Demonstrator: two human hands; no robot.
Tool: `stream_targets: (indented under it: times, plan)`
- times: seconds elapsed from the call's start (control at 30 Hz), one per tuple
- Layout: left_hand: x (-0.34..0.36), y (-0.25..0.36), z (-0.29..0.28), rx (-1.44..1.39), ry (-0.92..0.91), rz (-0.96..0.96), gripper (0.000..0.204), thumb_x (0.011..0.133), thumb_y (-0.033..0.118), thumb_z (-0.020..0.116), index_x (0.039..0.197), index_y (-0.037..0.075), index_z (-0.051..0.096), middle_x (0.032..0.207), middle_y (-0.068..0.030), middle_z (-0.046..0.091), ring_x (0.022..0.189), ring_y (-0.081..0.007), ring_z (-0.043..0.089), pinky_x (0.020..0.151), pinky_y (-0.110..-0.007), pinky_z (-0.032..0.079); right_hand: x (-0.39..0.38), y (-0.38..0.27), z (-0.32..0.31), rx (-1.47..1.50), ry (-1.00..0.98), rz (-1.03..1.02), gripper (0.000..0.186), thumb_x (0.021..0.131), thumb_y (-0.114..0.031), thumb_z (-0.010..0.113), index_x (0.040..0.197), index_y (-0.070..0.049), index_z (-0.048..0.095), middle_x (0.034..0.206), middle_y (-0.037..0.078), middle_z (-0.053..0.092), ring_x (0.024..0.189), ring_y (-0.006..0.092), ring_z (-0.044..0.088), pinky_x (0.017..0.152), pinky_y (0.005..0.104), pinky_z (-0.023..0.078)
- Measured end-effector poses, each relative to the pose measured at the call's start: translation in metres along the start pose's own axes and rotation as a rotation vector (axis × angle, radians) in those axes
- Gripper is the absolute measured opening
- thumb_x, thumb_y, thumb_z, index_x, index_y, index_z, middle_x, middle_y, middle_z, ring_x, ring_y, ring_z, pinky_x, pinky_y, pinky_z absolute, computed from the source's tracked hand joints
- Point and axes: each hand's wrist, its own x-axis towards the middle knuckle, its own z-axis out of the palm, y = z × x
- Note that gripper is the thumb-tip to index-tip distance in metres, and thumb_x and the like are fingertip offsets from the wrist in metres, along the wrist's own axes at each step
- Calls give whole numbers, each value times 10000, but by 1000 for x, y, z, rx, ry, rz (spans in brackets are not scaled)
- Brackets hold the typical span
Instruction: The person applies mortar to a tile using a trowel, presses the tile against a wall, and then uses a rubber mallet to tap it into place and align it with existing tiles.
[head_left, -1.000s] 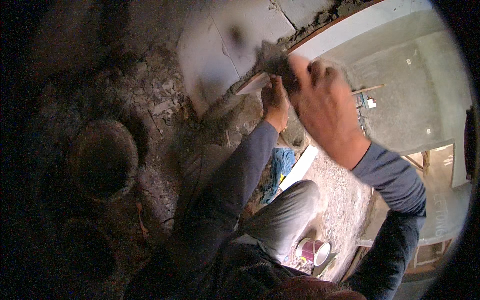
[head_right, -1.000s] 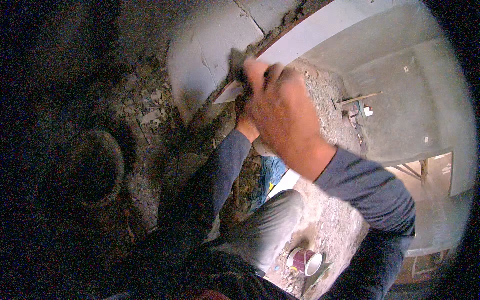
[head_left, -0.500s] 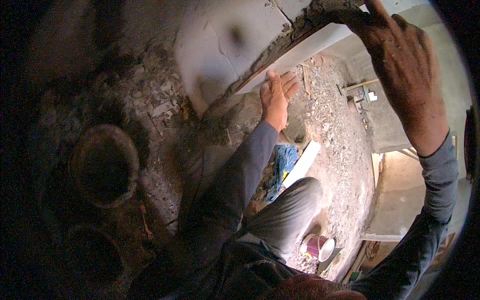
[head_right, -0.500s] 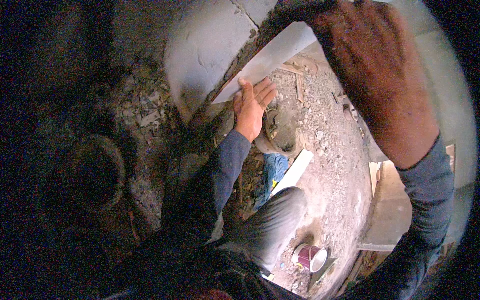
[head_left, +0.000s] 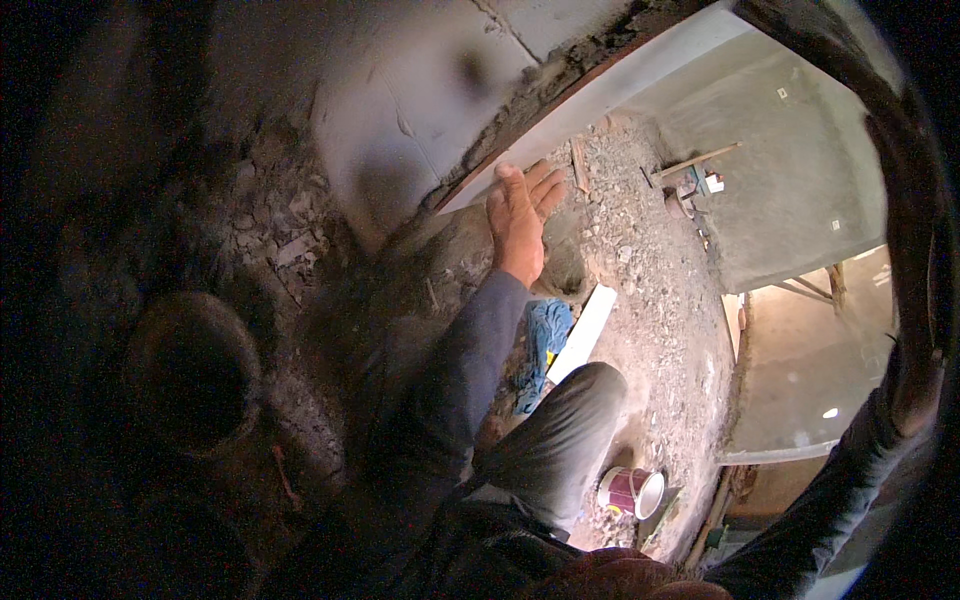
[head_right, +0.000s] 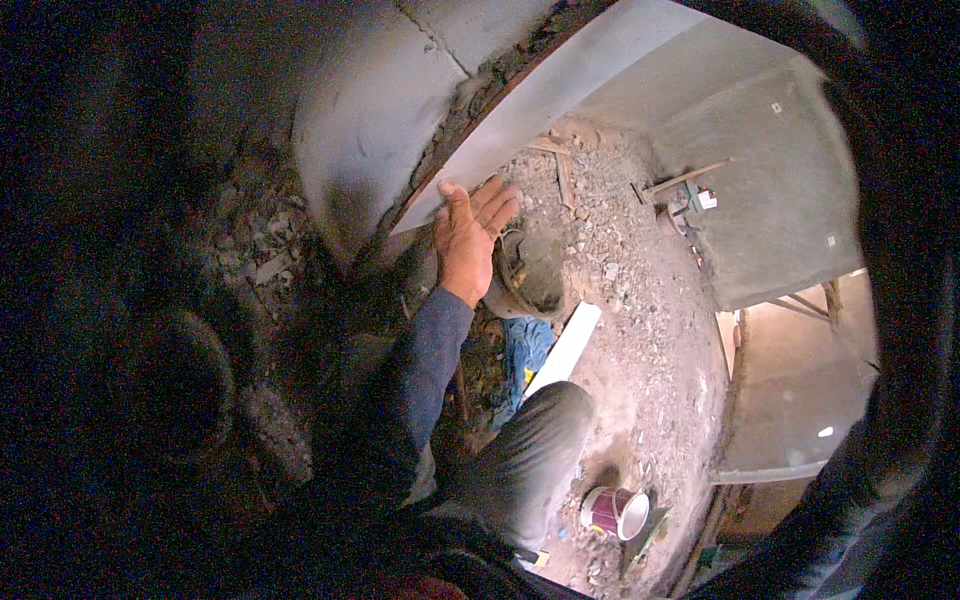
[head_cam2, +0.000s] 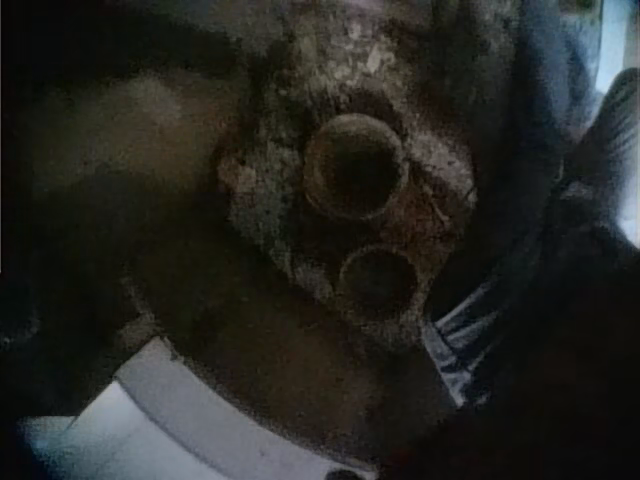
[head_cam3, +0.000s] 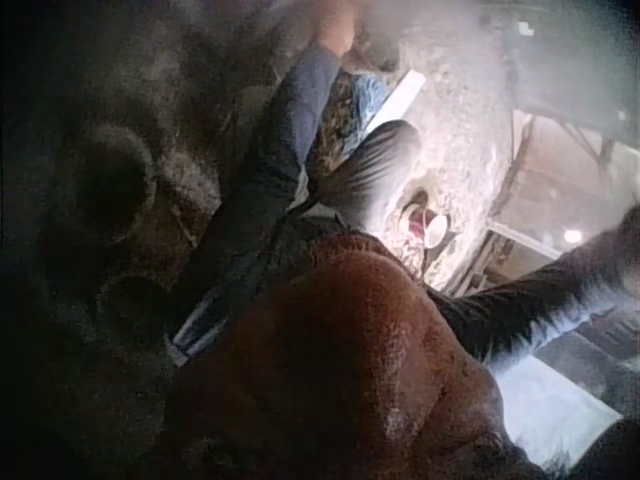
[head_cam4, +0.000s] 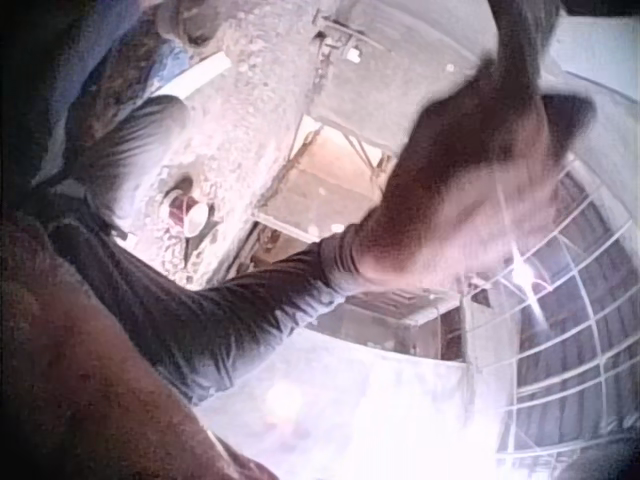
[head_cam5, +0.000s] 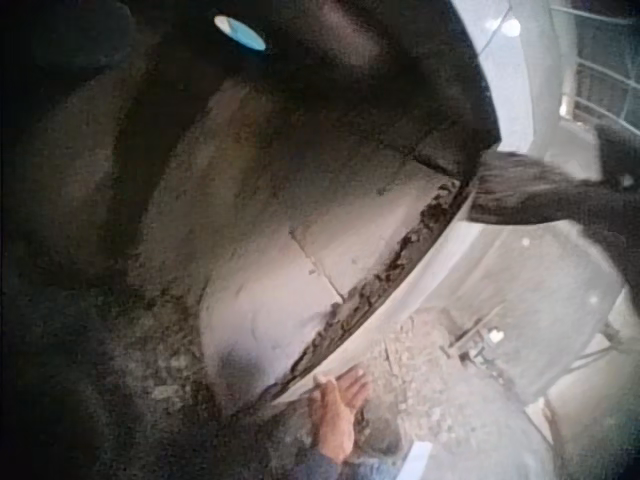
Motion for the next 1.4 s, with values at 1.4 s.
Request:
stream_targets:
  times: [1.4]
  plan:
    - [-10, 163, -14, 1687, 26, 403, 872, 749, 383, 876, 1377, -78, 485, 1324, -235, 606, 1181, -287, 604, 1006, -389, 481, -163, -507, 394, 1670, -706, 508, 515, 928, -492, 597, 1058, 1, 669, 1053, 273, 644, 965, 475, 622, 858, 519, 517]
